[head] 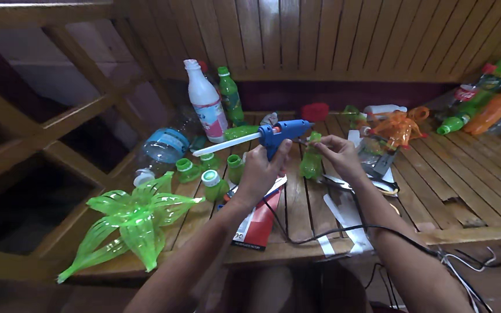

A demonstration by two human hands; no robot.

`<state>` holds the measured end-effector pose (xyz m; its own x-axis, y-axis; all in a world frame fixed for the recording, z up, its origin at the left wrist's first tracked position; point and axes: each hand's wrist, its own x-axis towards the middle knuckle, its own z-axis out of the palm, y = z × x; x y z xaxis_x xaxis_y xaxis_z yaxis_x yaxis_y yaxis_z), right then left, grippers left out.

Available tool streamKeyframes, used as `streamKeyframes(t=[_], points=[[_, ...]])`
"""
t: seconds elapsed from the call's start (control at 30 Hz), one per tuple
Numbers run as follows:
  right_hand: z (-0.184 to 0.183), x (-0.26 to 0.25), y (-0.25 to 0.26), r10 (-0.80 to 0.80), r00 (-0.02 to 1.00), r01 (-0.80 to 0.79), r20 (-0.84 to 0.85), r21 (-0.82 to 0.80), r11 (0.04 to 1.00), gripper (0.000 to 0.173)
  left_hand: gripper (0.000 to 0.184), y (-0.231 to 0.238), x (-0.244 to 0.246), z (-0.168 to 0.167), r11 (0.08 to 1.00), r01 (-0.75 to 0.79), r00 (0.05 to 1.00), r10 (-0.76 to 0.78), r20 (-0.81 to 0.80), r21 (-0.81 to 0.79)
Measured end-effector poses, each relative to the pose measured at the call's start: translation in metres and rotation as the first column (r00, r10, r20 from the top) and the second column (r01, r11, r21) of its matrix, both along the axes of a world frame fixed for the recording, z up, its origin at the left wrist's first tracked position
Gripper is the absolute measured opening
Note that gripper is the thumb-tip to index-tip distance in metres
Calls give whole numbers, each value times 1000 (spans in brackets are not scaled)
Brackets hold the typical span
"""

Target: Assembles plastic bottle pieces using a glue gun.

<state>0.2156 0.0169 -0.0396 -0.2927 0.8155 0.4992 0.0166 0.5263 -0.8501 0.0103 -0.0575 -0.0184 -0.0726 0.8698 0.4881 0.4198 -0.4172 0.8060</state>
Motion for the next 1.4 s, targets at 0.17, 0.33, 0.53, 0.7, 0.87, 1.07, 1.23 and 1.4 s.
streamKeyframes(t=[0.17, 0.33, 0.53, 0.7, 0.87, 1.07, 1.23, 1.4], points=[[1, -1, 0, -2, 1000, 2, 7, 10, 1000, 8, 35, -2, -1, 5, 996, -42, 999, 41, -10, -81], [0, -1, 0, 15, 1000, -14, -20, 20, 1000, 7, 38, 0, -4, 3, 994, -77, 994, 70, -81, -80], [0, -1, 0, -14, 1000, 14, 9, 29, 999, 8, 40, 0, -5, 2, 993, -92, 991, 83, -109, -79], [0, -2, 1, -6, 1000, 7, -14, 24, 1000, 8, 39, 2, -6, 0, 994, -87, 988, 78, -131, -61], [1, -2, 0, -2, 1000, 3, -12, 18, 1000, 8, 40, 3, -6, 0, 993, -103, 984, 94, -152, -55], [-3, -1, 4, -3, 1000, 4, -8, 37, 999, 9, 41, 3, -6, -1, 994, -103, 983, 95, -158, -42], [-4, -1, 6, -4, 1000, 5, -14, 48, 999, 8, 42, 3, -6, -1, 994, -102, 980, 92, -177, -47], [-4, -1, 6, -9, 1000, 9, -5, 34, 999, 7, 43, 3, -5, -2, 994, -109, 979, 102, -177, -31]])
